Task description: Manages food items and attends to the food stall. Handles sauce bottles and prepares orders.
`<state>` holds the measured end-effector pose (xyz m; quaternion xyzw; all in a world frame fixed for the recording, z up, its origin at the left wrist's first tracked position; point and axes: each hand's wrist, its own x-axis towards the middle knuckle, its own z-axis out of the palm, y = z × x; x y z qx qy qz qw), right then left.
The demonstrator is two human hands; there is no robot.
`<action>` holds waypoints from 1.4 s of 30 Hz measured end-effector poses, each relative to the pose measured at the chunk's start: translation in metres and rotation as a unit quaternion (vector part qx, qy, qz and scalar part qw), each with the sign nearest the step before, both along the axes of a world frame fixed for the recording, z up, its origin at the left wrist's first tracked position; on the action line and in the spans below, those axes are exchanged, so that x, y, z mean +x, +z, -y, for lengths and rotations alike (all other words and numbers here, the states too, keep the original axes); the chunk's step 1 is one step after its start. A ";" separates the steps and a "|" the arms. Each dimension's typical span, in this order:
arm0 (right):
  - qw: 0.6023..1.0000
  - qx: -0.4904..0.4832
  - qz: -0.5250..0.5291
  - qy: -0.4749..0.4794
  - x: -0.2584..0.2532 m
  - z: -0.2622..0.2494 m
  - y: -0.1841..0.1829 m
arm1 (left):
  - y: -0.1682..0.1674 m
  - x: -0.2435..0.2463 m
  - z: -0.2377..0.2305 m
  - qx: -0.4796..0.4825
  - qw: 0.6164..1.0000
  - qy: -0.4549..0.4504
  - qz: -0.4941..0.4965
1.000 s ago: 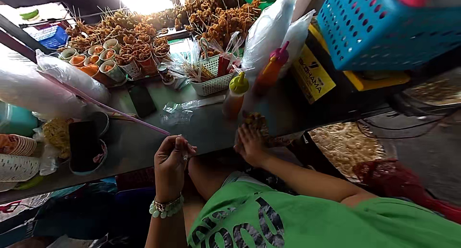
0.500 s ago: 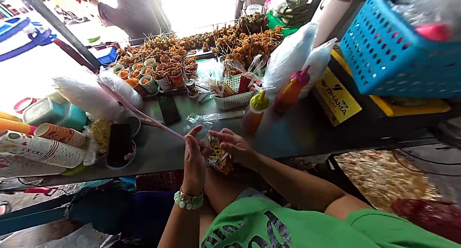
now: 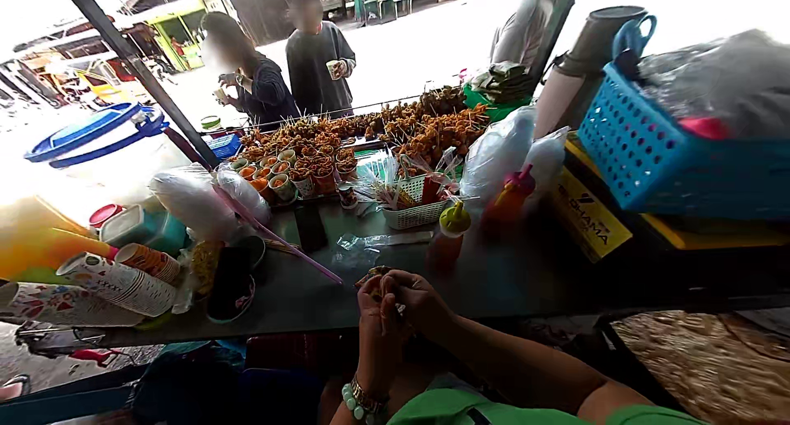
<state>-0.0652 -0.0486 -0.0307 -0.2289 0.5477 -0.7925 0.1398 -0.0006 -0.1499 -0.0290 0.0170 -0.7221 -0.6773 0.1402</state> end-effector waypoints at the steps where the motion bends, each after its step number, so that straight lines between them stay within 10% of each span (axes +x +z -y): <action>1: 0.998 -0.025 0.061 -0.020 -0.003 0.000 0.007 | -0.005 0.004 -0.004 -0.014 1.000 -0.011 -0.001; 5: 0.988 -0.095 0.111 -0.048 -0.029 -0.023 0.028 | -0.033 0.012 -0.009 0.007 0.998 -0.034 0.043; 11: 0.982 0.093 -0.070 0.145 0.000 -0.033 -0.005 | -0.011 0.010 0.002 0.099 0.995 0.005 0.017; 33: 0.990 -0.112 0.036 -0.073 0.001 -0.028 0.036 | -0.010 0.025 0.016 0.025 0.984 -0.137 -0.109; 39: 0.993 0.018 -0.037 0.106 0.030 -0.001 -0.008 | -0.007 0.019 0.023 0.291 0.948 0.026 -0.126; 42: 0.966 0.125 -0.224 0.024 0.043 0.007 -0.031 | 0.006 0.017 0.038 0.358 0.920 0.089 -0.130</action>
